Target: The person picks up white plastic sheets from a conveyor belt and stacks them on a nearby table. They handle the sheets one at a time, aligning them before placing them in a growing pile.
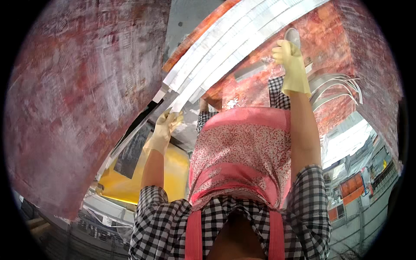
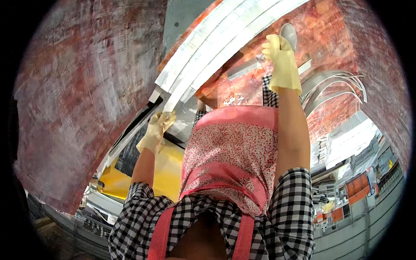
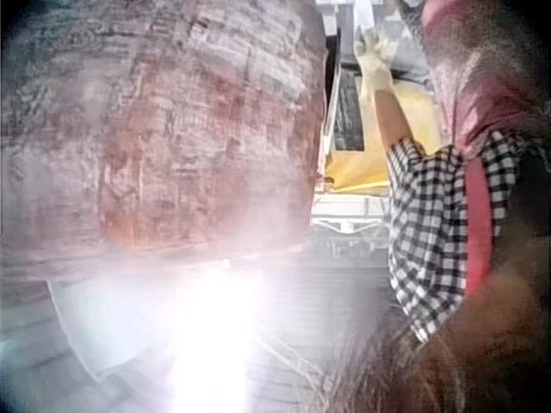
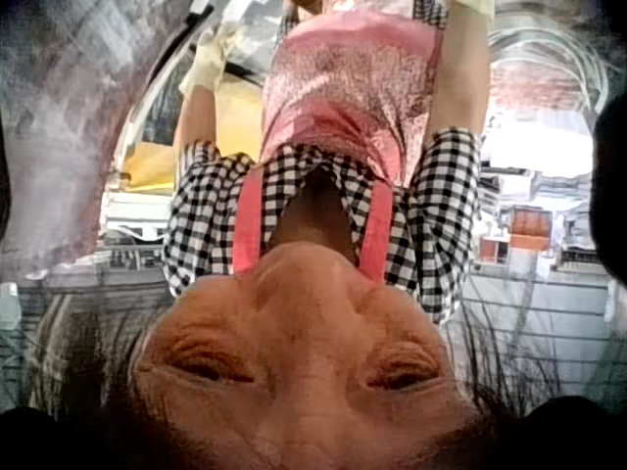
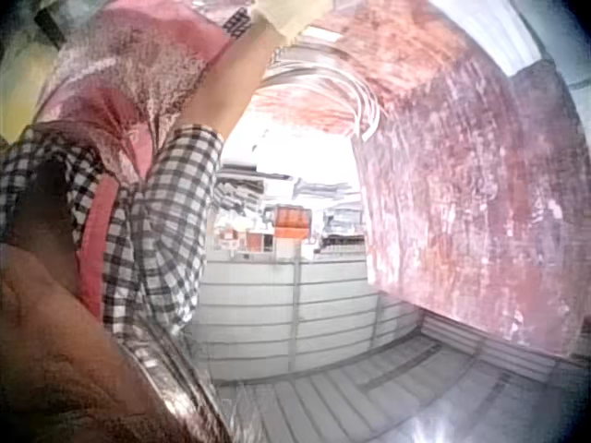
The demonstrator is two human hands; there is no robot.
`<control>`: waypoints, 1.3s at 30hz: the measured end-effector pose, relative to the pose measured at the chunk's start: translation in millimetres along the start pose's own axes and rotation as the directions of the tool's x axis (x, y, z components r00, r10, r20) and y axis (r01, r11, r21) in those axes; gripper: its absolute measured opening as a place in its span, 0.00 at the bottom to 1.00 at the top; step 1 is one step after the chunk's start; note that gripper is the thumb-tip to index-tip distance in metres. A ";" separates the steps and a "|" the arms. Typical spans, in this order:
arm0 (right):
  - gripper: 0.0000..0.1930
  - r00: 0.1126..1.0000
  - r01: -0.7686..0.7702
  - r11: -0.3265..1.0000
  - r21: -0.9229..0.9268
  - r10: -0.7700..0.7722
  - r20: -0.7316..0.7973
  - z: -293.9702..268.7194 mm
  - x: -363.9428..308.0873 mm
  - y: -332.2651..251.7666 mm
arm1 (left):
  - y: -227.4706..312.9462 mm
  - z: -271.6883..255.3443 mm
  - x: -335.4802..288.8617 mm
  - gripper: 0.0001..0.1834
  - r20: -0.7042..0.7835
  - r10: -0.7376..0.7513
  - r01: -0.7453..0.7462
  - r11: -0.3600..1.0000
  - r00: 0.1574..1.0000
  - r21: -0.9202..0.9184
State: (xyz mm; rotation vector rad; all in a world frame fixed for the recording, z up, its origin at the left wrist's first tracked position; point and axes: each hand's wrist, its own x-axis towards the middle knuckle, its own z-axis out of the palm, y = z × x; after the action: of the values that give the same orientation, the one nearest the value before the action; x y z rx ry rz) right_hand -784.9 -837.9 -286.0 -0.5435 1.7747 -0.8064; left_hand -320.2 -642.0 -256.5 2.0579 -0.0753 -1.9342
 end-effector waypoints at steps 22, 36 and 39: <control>0.39 0.830 0.442 0.110 -0.890 -0.427 0.359 80.2 16.3 4.3 | -17.3 -0.9 12.8 0.26 -0.056 0.235 -0.227 0.966 0.970 0.127; 0.22 0.918 0.396 0.915 -0.071 -0.396 0.010 -35.7 -179.4 -100.8 | -26.6 -70.1 -52.5 0.27 -0.222 0.525 -0.532 0.846 0.822 0.030; 0.24 0.902 0.221 0.840 0.496 -0.369 0.224 -52.8 -254.8 -99.6 | 16.0 -63.4 -94.5 0.32 -0.003 0.609 -0.607 0.790 0.793 -0.083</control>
State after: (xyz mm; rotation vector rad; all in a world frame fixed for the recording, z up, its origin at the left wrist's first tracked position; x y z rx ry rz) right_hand -751.6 -713.1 -39.2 -0.5959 1.1610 -1.2465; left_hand -263.2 -621.3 -158.8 1.6676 -0.5857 -1.5186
